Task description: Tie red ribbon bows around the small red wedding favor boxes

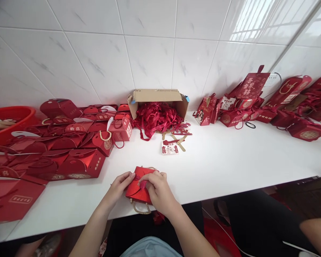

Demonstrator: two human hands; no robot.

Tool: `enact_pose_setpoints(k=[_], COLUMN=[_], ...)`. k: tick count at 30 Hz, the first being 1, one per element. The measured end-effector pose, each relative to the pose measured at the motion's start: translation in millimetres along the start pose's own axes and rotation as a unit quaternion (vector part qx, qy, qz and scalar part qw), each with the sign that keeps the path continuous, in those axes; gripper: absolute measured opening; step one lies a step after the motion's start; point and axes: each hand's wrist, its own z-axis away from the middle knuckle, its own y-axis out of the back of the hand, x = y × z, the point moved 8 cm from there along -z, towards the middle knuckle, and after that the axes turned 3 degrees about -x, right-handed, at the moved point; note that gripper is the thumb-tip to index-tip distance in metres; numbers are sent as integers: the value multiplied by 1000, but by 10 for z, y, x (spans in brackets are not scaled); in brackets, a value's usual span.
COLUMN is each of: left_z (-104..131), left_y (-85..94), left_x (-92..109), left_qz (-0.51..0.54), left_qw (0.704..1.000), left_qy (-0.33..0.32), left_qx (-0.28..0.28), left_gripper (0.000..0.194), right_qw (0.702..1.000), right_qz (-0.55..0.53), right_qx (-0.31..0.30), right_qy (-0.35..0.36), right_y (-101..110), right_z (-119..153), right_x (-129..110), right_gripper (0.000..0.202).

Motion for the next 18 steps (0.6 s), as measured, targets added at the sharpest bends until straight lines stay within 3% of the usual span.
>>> enact_pose_setpoints(k=[4, 9, 14, 18], left_z=[99, 319, 356, 154], left_y=[55, 7, -171, -332], left_x=[141, 596, 1050, 1186], left_qz=[10, -76, -147, -130], left_qw=[1000, 992, 973, 970], left_qy=[-14, -90, -165, -170], left_qx=[11, -42, -69, -113], left_gripper=[38, 33, 21, 24], right_qw=[995, 983, 996, 1000], right_qz=[-34, 61, 66, 18], right_qx=[70, 146, 58, 24], right_qy=[-58, -97, -29, 0], right_y=[15, 26, -25, -39], right_z=[-36, -53, -78, -53], right_x=[48, 30, -107, -131], right_gripper=[20, 17, 22, 15])
